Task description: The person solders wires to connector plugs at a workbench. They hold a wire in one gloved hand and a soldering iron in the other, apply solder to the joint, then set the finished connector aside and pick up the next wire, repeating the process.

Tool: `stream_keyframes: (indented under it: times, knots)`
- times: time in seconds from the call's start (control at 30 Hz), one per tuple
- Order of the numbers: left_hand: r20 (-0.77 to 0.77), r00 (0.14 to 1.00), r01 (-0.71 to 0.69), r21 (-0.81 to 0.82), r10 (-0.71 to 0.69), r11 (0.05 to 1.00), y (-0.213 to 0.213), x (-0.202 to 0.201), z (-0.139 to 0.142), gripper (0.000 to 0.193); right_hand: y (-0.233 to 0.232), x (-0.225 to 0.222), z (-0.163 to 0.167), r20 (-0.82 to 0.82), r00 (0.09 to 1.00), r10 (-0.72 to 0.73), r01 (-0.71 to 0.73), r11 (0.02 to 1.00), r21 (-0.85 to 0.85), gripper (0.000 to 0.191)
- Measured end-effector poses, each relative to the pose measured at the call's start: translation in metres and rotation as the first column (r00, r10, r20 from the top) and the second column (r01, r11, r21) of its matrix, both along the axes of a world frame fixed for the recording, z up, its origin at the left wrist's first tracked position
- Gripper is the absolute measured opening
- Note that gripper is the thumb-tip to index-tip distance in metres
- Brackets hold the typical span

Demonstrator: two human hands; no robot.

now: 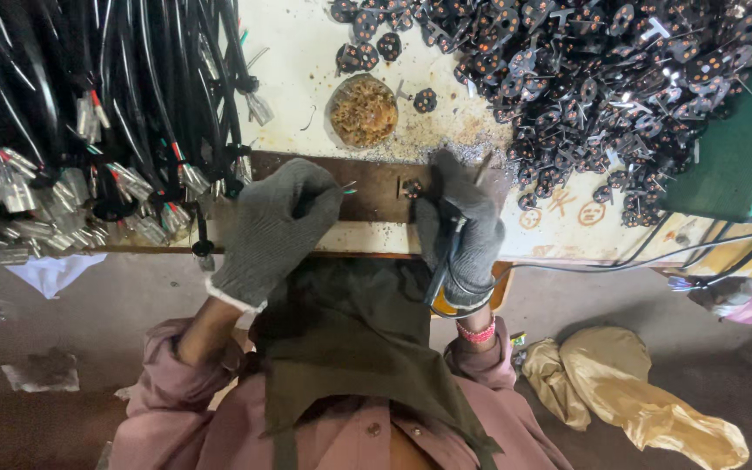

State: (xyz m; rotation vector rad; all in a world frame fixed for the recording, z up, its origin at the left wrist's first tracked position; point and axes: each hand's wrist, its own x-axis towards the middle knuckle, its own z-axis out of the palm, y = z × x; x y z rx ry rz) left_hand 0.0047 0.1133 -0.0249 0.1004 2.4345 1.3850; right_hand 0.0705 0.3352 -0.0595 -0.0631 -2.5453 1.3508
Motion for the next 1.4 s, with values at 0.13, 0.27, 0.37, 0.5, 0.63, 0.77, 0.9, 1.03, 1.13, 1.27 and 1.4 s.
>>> stream_keyframes:
  times: [0.13, 0.27, 0.37, 0.5, 0.63, 0.77, 0.9, 1.03, 1.13, 1.27, 1.4]
  knots:
    - [-0.133, 0.983, 0.13, 0.007, -0.127, 0.992, 0.0, 0.008, -0.033, 0.011, -0.015, -0.002, -0.002, 0.044, 0.998, 0.033, -0.039, 0.991, 0.128, 0.038]
    - [-0.125, 0.986, 0.11, 0.013, -0.107, 0.994, 0.001, 0.012, -0.038, 0.011, -0.028, -0.004, 0.0, -0.01, 1.0, 0.016, -0.015, 0.994, 0.104, 0.039]
    - [-0.087, 0.994, 0.065, 0.06, -0.06, 0.996, -0.005, 0.009, -0.032, 0.011, -0.027, -0.008, 0.004, 0.011, 1.0, 0.018, -0.018, 1.0, 0.006, 0.039]
    - [-0.088, 0.99, 0.116, 0.096, -0.108, 0.989, -0.009, 0.004, -0.031, 0.012, -0.028, -0.013, 0.008, 0.05, 0.998, 0.026, -0.029, 0.998, 0.056, 0.041]
    - [-0.19, 0.963, 0.183, -0.055, -0.191, 0.981, -0.002, 0.008, -0.033, 0.014, -0.032, -0.008, 0.005, 0.105, 0.993, 0.057, -0.069, 0.99, 0.122, 0.043]
    - [-0.191, 0.954, 0.216, -0.088, -0.229, 0.972, 0.008, 0.01, -0.032, 0.012, -0.015, 0.018, -0.004, 0.224, 0.975, 0.014, 0.041, 0.97, -0.24, 0.03]
    - [-0.234, 0.936, 0.23, -0.155, -0.262, 0.961, 0.012, 0.007, -0.034, 0.015, 0.005, 0.053, -0.028, 0.117, 0.992, 0.041, -0.046, 0.998, 0.04, 0.012]
    - [-0.249, 0.932, 0.232, -0.147, -0.263, 0.962, 0.012, 0.008, -0.04, 0.015, 0.01, 0.074, -0.048, 0.115, 0.99, 0.084, -0.107, 0.973, 0.207, 0.016]
    - [-0.237, 0.929, 0.241, -0.194, -0.284, 0.951, 0.012, 0.011, -0.044, 0.015, 0.006, 0.076, -0.052, 0.096, 0.993, 0.066, -0.084, 0.977, 0.197, 0.016]
    - [-0.272, 0.92, 0.243, -0.168, -0.281, 0.956, 0.012, 0.012, -0.047, 0.016, 0.001, 0.067, -0.046, 0.088, 0.994, 0.062, -0.077, 0.98, 0.181, 0.017]
    - [-0.239, 0.927, 0.248, -0.191, -0.29, 0.95, 0.013, 0.009, -0.043, 0.015, -0.001, 0.057, -0.037, 0.083, 0.991, 0.101, -0.112, 0.984, 0.135, 0.018]
